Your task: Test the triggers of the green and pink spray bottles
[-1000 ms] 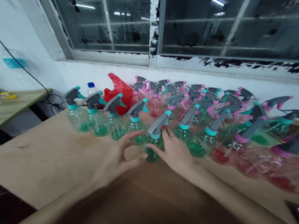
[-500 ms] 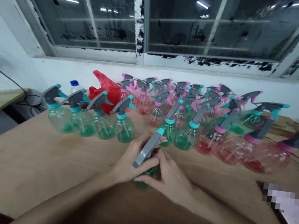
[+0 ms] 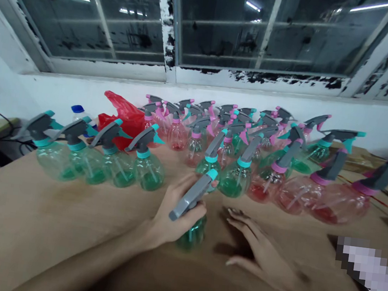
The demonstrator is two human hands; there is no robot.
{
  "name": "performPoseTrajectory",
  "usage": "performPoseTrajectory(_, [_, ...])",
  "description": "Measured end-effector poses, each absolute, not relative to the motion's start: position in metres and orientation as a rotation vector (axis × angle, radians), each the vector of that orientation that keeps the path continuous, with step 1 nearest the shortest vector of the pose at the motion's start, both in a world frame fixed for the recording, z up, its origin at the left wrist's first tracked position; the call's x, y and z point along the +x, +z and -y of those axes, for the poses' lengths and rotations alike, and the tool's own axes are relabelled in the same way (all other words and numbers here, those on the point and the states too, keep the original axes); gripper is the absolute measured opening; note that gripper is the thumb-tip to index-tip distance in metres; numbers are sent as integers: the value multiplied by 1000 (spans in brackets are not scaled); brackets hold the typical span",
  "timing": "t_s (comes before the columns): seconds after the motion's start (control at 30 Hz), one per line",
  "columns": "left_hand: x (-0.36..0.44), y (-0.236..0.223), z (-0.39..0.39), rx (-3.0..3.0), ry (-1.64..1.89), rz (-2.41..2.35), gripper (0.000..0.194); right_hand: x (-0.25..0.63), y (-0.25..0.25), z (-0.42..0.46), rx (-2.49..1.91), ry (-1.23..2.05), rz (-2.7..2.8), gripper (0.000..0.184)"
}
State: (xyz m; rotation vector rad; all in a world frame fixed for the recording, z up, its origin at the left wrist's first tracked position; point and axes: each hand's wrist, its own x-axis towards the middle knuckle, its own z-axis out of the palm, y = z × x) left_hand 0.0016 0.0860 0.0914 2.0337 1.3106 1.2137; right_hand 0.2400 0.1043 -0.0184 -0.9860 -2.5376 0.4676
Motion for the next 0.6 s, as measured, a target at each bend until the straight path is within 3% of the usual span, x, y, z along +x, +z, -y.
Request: performPoseTrajectory(0.6, [2, 94, -96, 2090, 1161, -1234, 18, 255, -28, -115, -1084, 367, 2456, 62])
